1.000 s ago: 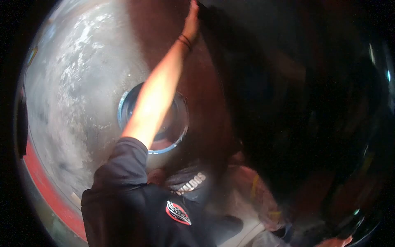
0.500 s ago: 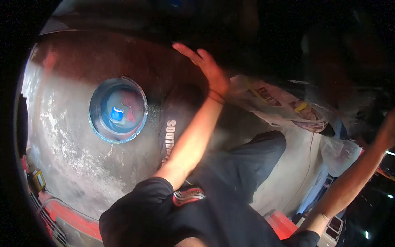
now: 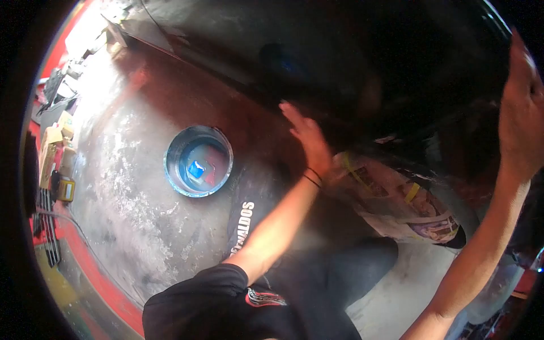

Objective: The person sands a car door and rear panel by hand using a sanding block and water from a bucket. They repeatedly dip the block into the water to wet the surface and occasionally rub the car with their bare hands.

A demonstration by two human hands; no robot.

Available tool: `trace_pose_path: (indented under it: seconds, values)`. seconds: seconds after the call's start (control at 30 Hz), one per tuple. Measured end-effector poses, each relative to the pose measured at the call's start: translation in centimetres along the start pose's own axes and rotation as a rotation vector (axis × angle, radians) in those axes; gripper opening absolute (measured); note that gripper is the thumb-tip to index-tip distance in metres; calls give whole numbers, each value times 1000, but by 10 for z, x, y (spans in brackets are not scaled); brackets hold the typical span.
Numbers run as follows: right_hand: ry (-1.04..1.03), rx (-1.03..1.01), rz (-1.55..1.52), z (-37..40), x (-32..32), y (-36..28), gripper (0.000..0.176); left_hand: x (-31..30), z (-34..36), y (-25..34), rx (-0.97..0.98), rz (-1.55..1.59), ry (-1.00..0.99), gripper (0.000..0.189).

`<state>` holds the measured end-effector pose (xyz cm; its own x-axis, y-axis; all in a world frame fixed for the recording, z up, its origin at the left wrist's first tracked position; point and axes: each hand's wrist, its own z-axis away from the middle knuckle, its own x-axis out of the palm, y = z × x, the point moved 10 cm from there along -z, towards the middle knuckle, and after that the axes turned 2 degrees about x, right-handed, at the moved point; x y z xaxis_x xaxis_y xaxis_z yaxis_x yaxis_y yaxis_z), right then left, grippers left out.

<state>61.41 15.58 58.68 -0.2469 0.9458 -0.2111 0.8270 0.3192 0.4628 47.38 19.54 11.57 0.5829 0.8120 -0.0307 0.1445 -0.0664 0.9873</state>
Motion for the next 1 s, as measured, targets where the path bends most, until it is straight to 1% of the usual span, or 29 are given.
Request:
trace_pose_path:
  seconds: [0.03, 0.07, 0.1, 0.13, 0.17, 0.2, 0.23, 0.27, 0.3, 0.33, 0.37, 0.43, 0.47, 0.5, 0.53, 0.57, 0.6, 0.63, 0.67, 0.7, 0.73, 0.77, 0.8, 0.83, 0.9, 0.97, 1.0]
  values:
    - [9, 71, 42, 4, -1, 4, 60, -6, -31, -6, -16, 220, -42, 71]
    - [-153, 101, 44, 30, 21, 45, 47, -17, -82, -19, -7, 346, -70, 73]
    - [-100, 72, 120, 24, 11, 33, 43, -27, -132, -30, -1, 472, -100, 76]
    - [-55, 49, 197, 10, -1, 7, 49, -33, -180, -60, 24, 501, -109, 80]
    - [-245, 229, 143, 14, 9, 17, 47, -37, -205, -71, 47, 527, -123, 85]
    - [-430, 412, 122, 24, 17, 25, 57, -31, -197, -61, 43, 538, -154, 84]
    - [-329, 395, 133, 20, 14, 23, 53, -23, -157, -35, 100, 428, -129, 80]
    - [-169, 308, 128, 15, 4, 12, 49, -16, -117, -6, 152, 317, -98, 78]
    - [-49, 230, 123, 12, -3, 7, 46, -5, -70, 11, 140, 265, -144, 73]
    - [1, 209, 120, 14, -6, 7, 44, 3, -19, 29, 131, 130, -217, 71]
    - [39, 195, 120, 14, -8, 7, 42, 11, 16, 38, 178, 68, -266, 72]
    - [87, 191, 121, 15, -11, 6, 41, 4, 28, 56, 80, 80, -337, 75]
    - [101, 194, 124, 15, -11, 6, 42, -3, -1, 47, 167, 165, -231, 78]
    - [118, 197, 128, 16, -13, 7, 44, -9, -50, 31, 260, 252, -129, 83]
    - [122, 210, 124, 14, -15, 6, 47, -4, -114, 2, 65, 613, -305, 89]
    - [142, 220, 125, 16, -17, 5, 47, -4, -156, -11, -148, 962, -481, 98]
    - [162, 230, 126, 17, -19, 4, 47, -22, -170, 1, -61, 799, -453, 105]
    - [183, 240, 126, 19, -21, 4, 48, -21, -162, 8, -87, 760, -480, 107]
    - [217, 196, 162, 19, -23, 4, 48, -19, -153, 16, -112, 721, -507, 110]
    - [222, 186, 113, 20, -25, 6, 48, -13, -115, 34, -1, 604, -428, 97]
    - [227, 175, 63, 21, -26, 8, 48, -3, -49, 60, 160, 385, -318, 86]
    - [231, 164, 14, 23, -27, 10, 48, 9, 13, 81, 243, 170, -291, 81]
    - [198, 161, -33, 22, -29, 13, 49, 19, 68, 98, 285, 15, -331, 81]
    - [192, 165, -37, 19, -31, 13, 48, 24, 103, 112, 318, 15, -455, 78]
    - [185, 169, -43, 23, -31, 15, 47, 21, 77, 108, 390, -28, -389, 81]
    - [189, 187, -43, 26, -30, 19, 47, 2, -11, 96, 465, 248, -290, 86]
    - [187, 192, -46, 29, -29, 20, 46, 1, -66, 84, 203, 543, -480, 87]
